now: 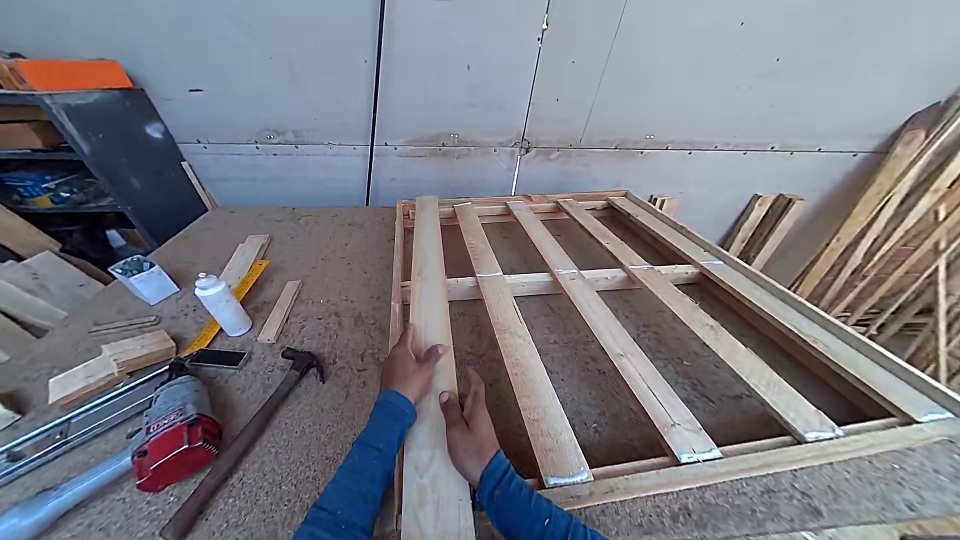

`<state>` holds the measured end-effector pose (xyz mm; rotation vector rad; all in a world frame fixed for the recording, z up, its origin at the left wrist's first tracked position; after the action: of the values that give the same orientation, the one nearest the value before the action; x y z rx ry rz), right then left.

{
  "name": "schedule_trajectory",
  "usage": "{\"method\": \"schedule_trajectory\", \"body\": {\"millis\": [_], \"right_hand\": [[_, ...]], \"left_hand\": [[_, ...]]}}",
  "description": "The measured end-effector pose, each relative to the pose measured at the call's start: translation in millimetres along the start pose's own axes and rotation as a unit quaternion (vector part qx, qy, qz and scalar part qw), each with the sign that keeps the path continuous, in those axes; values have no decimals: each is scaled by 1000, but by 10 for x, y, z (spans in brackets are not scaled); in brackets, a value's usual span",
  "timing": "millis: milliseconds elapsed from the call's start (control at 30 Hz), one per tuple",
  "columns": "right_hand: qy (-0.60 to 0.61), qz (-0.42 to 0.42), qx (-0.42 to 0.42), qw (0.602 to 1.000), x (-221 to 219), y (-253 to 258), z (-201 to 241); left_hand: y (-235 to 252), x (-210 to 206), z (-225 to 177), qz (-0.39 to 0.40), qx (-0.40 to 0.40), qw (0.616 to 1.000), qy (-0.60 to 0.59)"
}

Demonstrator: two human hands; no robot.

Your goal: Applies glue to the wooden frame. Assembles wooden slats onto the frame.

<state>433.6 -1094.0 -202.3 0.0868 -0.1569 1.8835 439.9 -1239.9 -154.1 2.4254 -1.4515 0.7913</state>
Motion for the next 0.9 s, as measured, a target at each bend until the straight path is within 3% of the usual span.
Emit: {"method": "schedule_trajectory", "body": {"millis": [367, 533, 633, 733, 800, 900], "right_hand": [[-26, 49, -33, 998, -130, 412, -103], [-51, 79, -64, 994, -158, 470, -120], [-53, 86, -80, 992, -176, 387, -162], [-58, 75, -82, 992, -171, 164, -203], [-80, 65, -76, 992, -153, 78, -158], [-103, 64, -83, 989, -175, -7, -202]], "left_hand": [[301, 23, 82, -34, 26, 999, 33], [377, 28, 58, 1, 28, 996, 90], [126, 305, -5, -42, -33, 985, 166], [-193, 703, 69, -95, -87, 982, 138], [-347, 772, 251, -44, -66, 993, 91], [-666, 550, 635, 74, -7, 997, 24]]}}
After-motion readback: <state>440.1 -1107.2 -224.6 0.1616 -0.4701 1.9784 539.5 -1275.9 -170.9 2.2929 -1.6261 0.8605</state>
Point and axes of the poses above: each hand's wrist, its own y-axis towards the middle knuckle, its own x-axis out of the back of the hand, z = x × y, the point moved 7 cm from there along y, towards the middle knuckle
